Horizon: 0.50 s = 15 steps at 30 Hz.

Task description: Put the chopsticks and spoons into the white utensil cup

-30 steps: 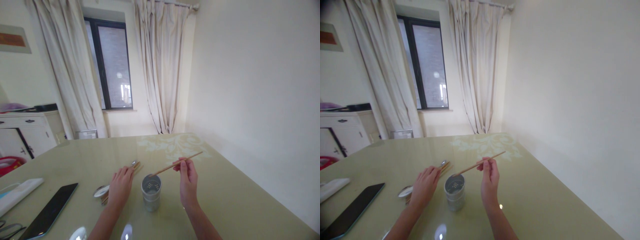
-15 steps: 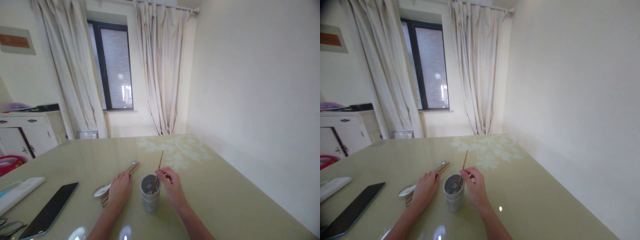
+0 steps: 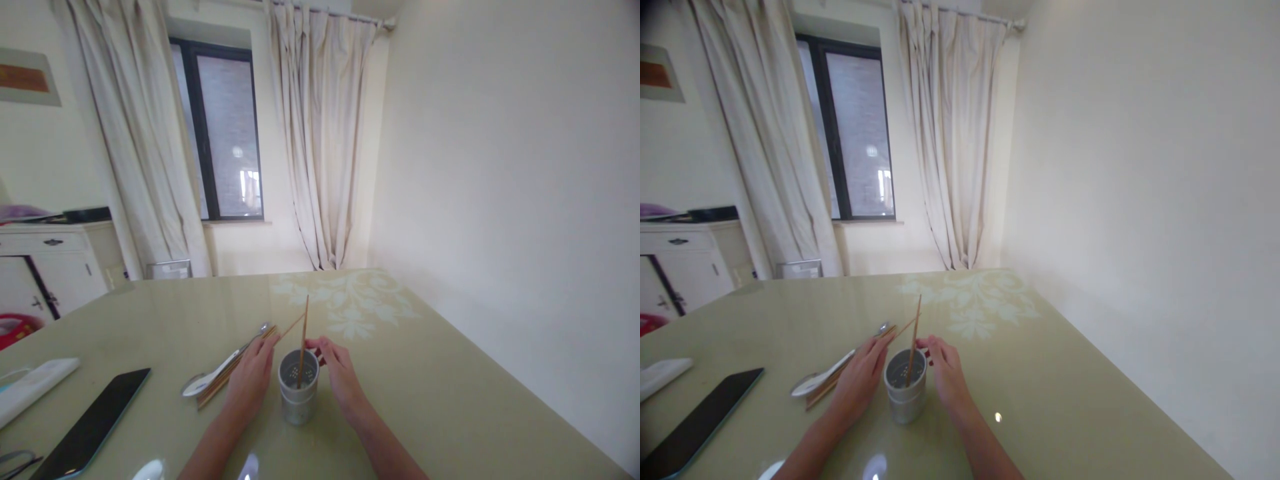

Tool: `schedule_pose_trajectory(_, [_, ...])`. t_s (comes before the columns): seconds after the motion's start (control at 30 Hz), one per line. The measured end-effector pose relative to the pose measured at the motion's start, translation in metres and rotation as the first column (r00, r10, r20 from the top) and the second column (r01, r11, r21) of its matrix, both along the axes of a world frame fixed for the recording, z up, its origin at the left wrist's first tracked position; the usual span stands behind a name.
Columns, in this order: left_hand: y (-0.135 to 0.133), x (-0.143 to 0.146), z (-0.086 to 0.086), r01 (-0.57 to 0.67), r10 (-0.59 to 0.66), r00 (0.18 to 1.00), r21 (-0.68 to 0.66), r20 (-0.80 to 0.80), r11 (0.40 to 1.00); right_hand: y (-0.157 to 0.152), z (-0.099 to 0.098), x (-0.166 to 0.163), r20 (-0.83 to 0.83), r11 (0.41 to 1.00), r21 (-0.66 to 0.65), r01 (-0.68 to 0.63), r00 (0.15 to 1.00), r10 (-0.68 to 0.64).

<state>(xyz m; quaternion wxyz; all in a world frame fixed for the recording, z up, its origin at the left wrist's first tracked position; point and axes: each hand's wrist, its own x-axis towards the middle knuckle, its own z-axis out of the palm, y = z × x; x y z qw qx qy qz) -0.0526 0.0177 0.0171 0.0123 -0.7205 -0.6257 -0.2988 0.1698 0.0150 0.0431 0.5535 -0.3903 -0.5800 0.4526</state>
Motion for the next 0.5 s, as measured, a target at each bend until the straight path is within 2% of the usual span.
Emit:
schedule_pose_trajectory(0.1, [-0.005, 0.004, 0.006, 0.000, 0.002, 1.000, -0.084, 0.022, 0.996, 0.004, -0.009, -0.001, -0.032, 0.996, -0.083, 0.033, 0.999, -0.036])
schedule_pose_trajectory(0.23, [-0.013, 0.010, 0.014, 0.074, -0.075, 0.997, -0.114, -0.005, 0.991, 0.010, -0.016, -0.004, -0.159, 0.985, -0.163, -0.065, 0.986, 0.039])
schedule_pose_trajectory(0.37, [-0.017, 0.014, 0.018, 0.182, -0.184, 0.983, -0.131, -0.002, 0.975, 0.009, -0.014, -0.008, -0.208, 0.969, -0.164, -0.185, 0.967, 0.149])
schedule_pose_trajectory(0.5, [-0.016, 0.013, 0.017, 0.250, -0.248, 0.968, -0.098, 0.029, 0.963, 0.007, -0.013, -0.011, -0.258, 0.972, -0.154, -0.180, 0.957, 0.136])
